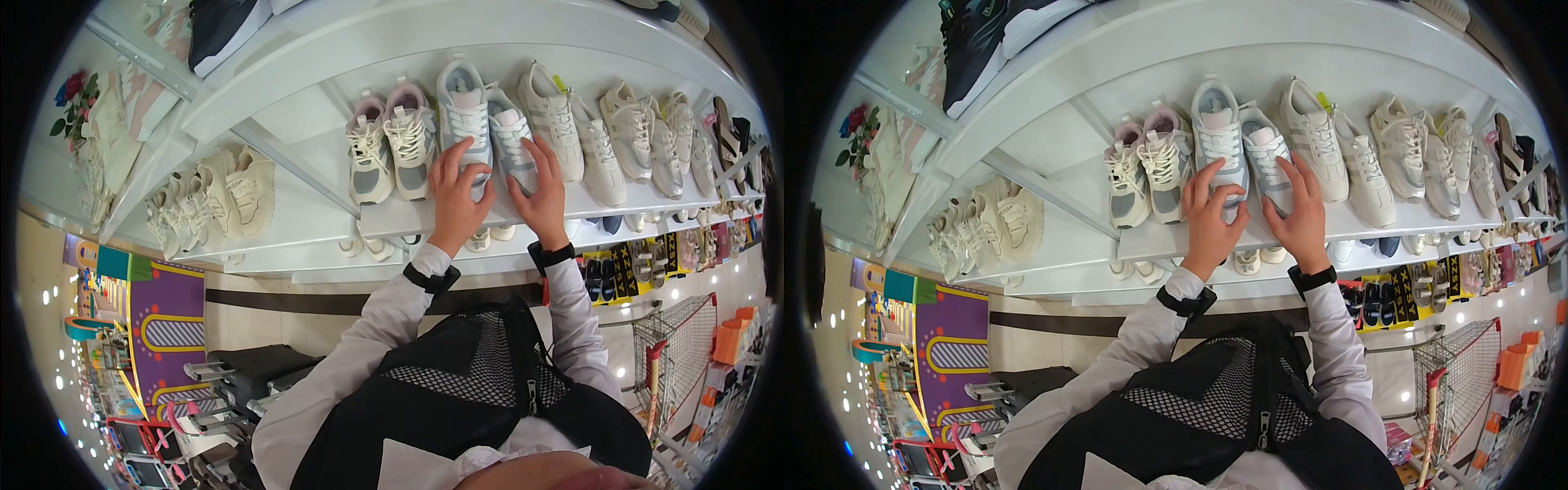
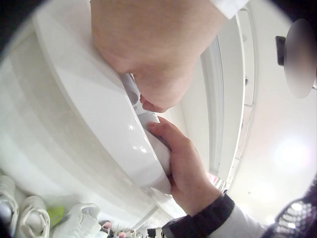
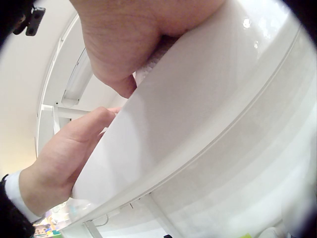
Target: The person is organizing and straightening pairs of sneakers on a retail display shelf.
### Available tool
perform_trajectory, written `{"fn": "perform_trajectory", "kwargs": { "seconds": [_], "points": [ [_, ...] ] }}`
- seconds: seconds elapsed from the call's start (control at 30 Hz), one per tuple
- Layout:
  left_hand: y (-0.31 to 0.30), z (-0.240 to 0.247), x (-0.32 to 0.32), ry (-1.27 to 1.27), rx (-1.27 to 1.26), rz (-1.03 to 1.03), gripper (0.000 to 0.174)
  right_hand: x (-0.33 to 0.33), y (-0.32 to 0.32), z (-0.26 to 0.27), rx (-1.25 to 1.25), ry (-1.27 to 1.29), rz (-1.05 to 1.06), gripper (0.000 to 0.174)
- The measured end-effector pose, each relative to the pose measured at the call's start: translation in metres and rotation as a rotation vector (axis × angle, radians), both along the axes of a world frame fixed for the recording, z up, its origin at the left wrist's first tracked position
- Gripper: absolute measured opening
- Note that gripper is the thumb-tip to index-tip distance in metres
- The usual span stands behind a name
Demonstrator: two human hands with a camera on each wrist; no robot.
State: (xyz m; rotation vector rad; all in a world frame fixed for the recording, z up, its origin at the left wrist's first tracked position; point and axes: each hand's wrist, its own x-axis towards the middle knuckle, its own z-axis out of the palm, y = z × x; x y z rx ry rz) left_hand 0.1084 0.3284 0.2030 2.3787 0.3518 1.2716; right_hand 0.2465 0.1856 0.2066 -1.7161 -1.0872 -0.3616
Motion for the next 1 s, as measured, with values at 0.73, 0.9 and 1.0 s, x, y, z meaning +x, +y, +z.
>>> {"fn": "perform_trajectory", "kwargs": {
  "seconds": [0.73, 0.9, 1.0],
  "points": [
    [0.0029, 0.0014, -0.0011, -0.010, 0.020, -0.018, 0.022, -0.0017, 0.0015, 0.0033, 0.000, -0.012, -0.016, 0.073],
    [0.0030, 0.0017, -0.0015, -0.019, 0.005, -0.025, 0.022, -0.0015, 0.0020, 0.0024, -0.013, -0.029, -0.028, 0.072],
    [0.0030, 0.0020, -0.0013, -0.023, -0.001, -0.027, 0.022, -0.0019, 0.0017, 0.0038, -0.015, -0.030, -0.027, 0.072]
  ]
}}
